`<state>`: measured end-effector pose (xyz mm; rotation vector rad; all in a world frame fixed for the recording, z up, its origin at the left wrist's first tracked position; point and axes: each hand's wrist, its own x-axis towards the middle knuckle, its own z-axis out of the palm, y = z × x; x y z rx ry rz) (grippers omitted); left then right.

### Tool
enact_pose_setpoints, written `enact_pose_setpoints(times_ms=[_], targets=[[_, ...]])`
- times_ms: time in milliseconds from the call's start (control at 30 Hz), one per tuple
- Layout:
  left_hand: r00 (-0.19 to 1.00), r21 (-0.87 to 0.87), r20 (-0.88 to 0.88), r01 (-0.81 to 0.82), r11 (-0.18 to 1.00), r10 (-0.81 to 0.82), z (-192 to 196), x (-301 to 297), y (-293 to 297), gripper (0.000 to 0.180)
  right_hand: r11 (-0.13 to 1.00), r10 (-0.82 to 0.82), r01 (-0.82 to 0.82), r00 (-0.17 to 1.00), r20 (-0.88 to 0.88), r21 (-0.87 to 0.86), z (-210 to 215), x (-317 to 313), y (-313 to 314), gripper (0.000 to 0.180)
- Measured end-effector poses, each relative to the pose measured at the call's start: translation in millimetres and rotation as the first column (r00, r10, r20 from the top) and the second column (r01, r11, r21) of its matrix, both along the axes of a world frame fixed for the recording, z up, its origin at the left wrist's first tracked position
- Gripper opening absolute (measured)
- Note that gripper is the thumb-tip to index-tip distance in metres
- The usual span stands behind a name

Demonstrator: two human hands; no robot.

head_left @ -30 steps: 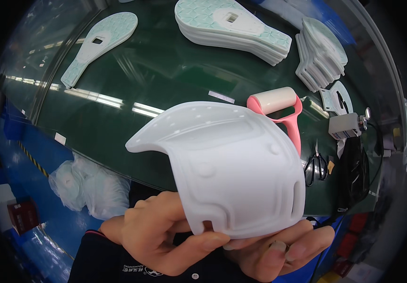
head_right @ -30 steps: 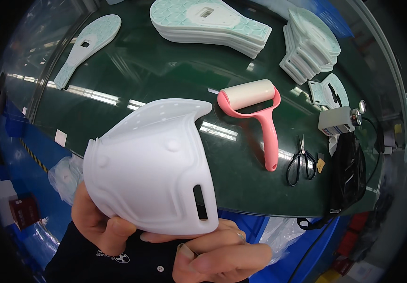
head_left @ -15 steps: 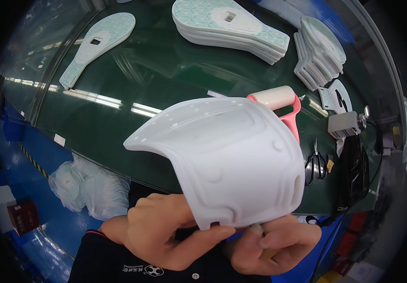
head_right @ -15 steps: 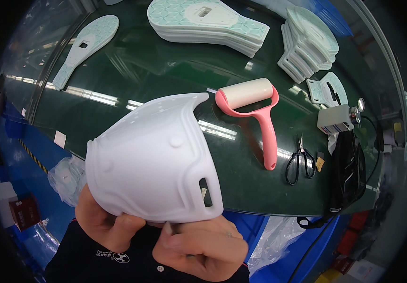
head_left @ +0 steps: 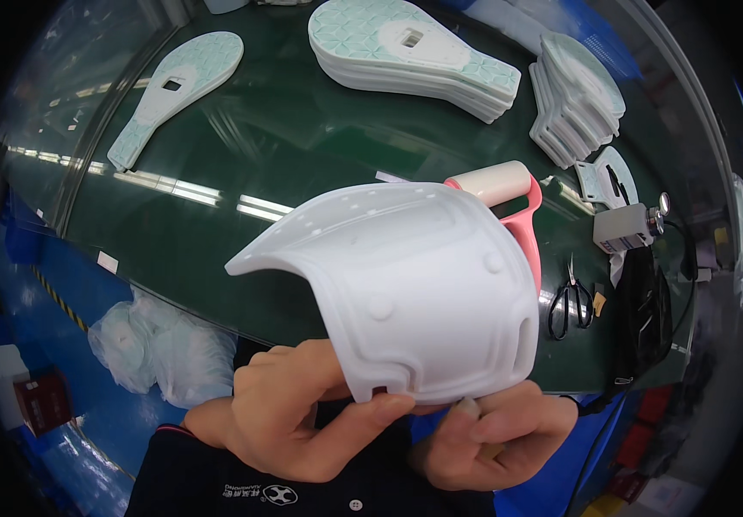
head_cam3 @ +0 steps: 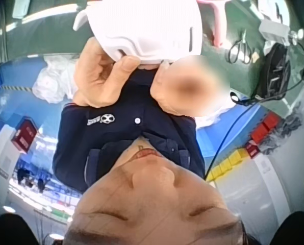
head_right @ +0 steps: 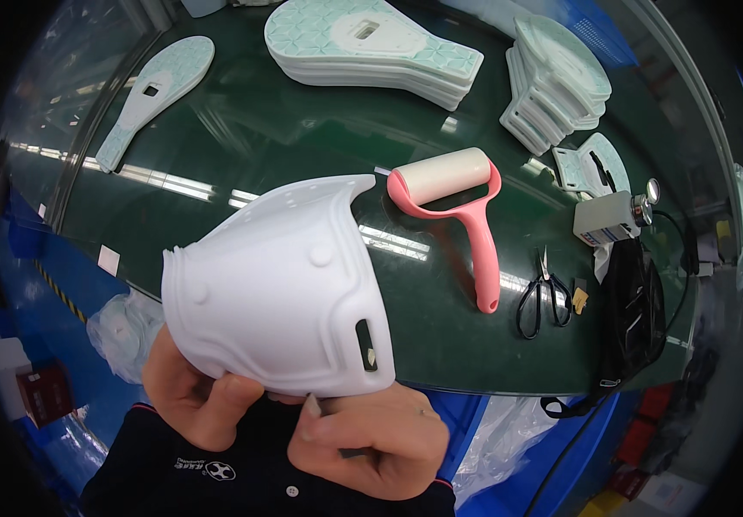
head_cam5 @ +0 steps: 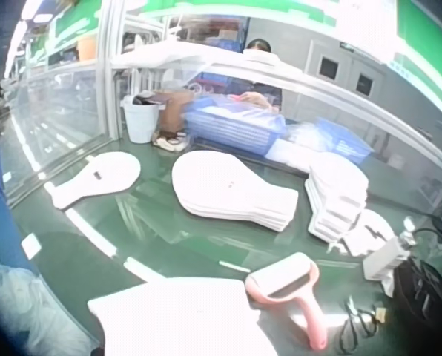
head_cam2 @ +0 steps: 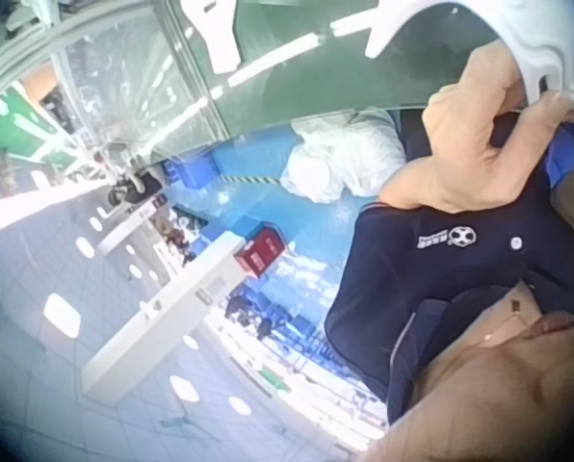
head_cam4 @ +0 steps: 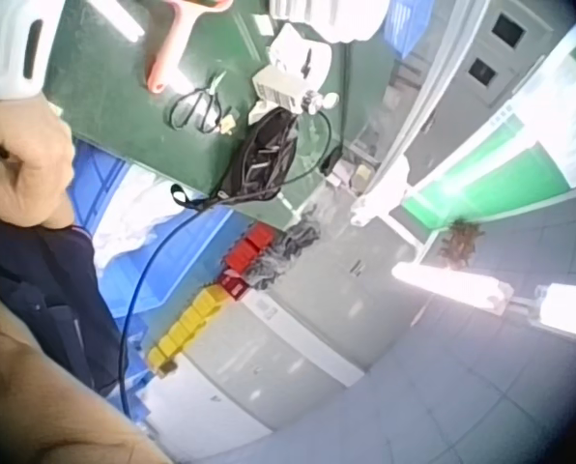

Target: The person picks up white plastic parts with a teal pattern from a stack on a green table. They use a small sanding block to smooth the edges and surfaces of the parts, then use a pink lint roller to clean the patterned side. The person repeats this process for multiple parts, inspecting them and placing them back on the table.

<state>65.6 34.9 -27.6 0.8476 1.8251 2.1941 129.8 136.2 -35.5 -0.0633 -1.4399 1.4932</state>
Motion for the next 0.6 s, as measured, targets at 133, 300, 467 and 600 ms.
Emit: enact_pose_setpoints(times_ms=[133,300,467,600], targets=[[0.999,-0.001,0.032,0.004,1.0,-0.004,-3,-5,-11,0.018,0.986,-0.14,0.15,0.981,0.133,-0.072,1,-7,10,0.023],[0.997,-0.038,0.07,0.017,0.999,-0.014,-6,-8,-15,0.017,0.973,-0.073,0.098,0.99,0.123,-0.21,4,-1,23,0.018],[0.998,-0.045,0.058,0.031,0.999,-0.028,-9,-8,-19,0.02,0.973,0.016,-0.015,1.0,0.003,-0.229,-3,8,23,0.016],[0.991,-0.011,0.109,0.074,0.997,-0.072,-7,-8,-18,0.02,0.952,0.015,-0.044,0.995,-0.097,-0.304,0,9,16,0.019]])
